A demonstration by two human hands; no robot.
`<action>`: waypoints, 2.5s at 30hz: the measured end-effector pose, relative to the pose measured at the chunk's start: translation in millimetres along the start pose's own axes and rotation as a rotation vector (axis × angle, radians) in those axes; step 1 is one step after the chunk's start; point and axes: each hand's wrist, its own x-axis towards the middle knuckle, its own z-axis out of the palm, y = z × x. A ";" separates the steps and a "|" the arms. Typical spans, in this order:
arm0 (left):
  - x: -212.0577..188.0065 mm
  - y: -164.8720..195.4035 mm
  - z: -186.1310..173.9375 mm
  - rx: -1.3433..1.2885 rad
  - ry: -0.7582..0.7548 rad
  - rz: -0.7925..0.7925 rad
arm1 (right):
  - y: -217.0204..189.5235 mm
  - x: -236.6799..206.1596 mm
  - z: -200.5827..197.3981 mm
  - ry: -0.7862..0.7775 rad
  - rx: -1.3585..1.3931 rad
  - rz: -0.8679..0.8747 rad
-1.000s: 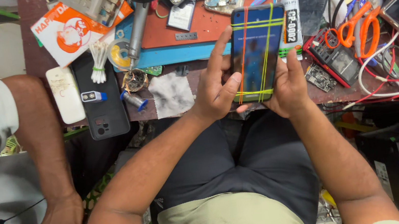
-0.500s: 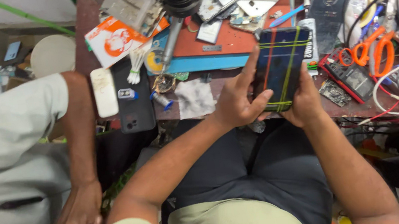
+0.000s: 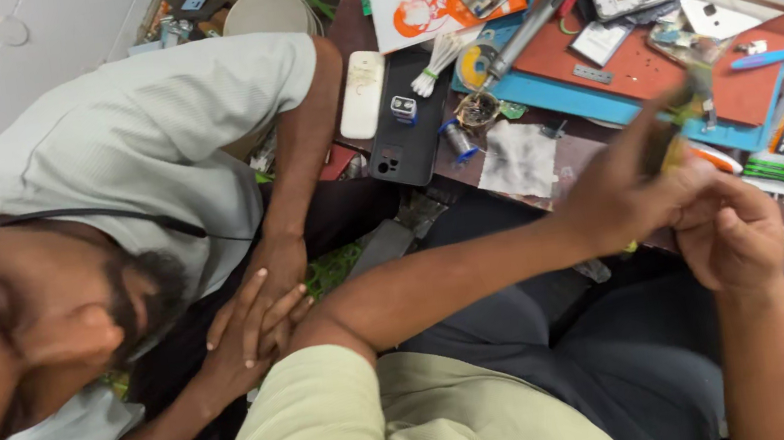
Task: The person secures a smartphone with rubber bands, then retrieves a USB cable from a box and disassembles its connector housing to expose the internal circuit board. The person handles the cable and circuit board with both hands, placing components on the workbench.
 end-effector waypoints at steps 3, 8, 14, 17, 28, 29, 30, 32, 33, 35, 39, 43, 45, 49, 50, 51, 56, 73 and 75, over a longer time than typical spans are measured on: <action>-12.3 15.2 -12.5 0.581 0.338 0.246 | -4.5 6.9 16.2 -0.125 0.072 0.034; -54.3 20.8 -9.6 0.856 0.342 0.064 | -3.6 10.3 76.2 -0.008 -0.136 0.194; -73.9 57.1 -74.2 1.087 0.479 0.310 | -17.5 13.6 81.6 0.469 -0.222 0.294; -57.1 74.9 -138.6 1.601 0.662 0.337 | -28.6 12.4 63.1 0.516 -0.206 0.197; -40.8 67.3 -122.0 1.340 0.527 0.307 | -1.9 11.0 23.4 0.544 -0.023 0.146; -37.3 59.7 -103.4 1.315 0.421 0.324 | -2.0 9.7 17.7 0.567 -0.001 0.142; -31.9 49.3 -85.5 1.308 0.269 0.419 | -2.2 8.5 12.3 0.583 0.027 0.142; -19.0 23.6 -53.5 1.362 0.075 0.484 | -2.0 7.1 3.4 0.549 0.118 0.138; -13.5 12.0 -43.9 1.427 0.032 0.458 | -2.5 6.6 0.4 0.500 0.179 0.132; -5.7 -5.4 -36.0 1.460 0.088 0.444 | -1.9 4.9 -2.6 0.461 0.219 0.128; -4.2 0.3 -55.4 1.422 0.222 0.514 | 0.5 2.5 1.9 0.496 0.087 0.096; -0.1 43.5 -107.2 1.568 0.571 0.332 | 0.0 7.1 11.6 0.474 0.024 0.074; 4.2 60.9 -140.2 1.694 0.738 0.385 | -0.8 11.0 15.6 0.468 0.020 0.083; 11.1 63.9 -185.1 1.769 0.618 0.010 | -3.7 14.3 20.8 0.499 0.036 0.091; 13.5 62.4 -190.2 1.760 0.586 -0.014 | -4.1 14.5 21.7 0.494 0.026 0.087; 17.0 62.4 -192.5 1.722 0.604 -0.005 | -4.5 14.4 22.5 0.489 0.018 0.085; 33.9 84.4 -184.9 1.627 0.768 0.386 | -4.6 14.2 26.1 0.459 0.004 0.081; -90.1 74.4 -176.0 1.230 0.842 -0.433 | -1.0 12.5 21.5 0.456 -0.011 0.073; -92.7 88.6 -169.0 1.058 0.847 -0.377 | -1.1 14.2 22.4 0.456 0.004 0.081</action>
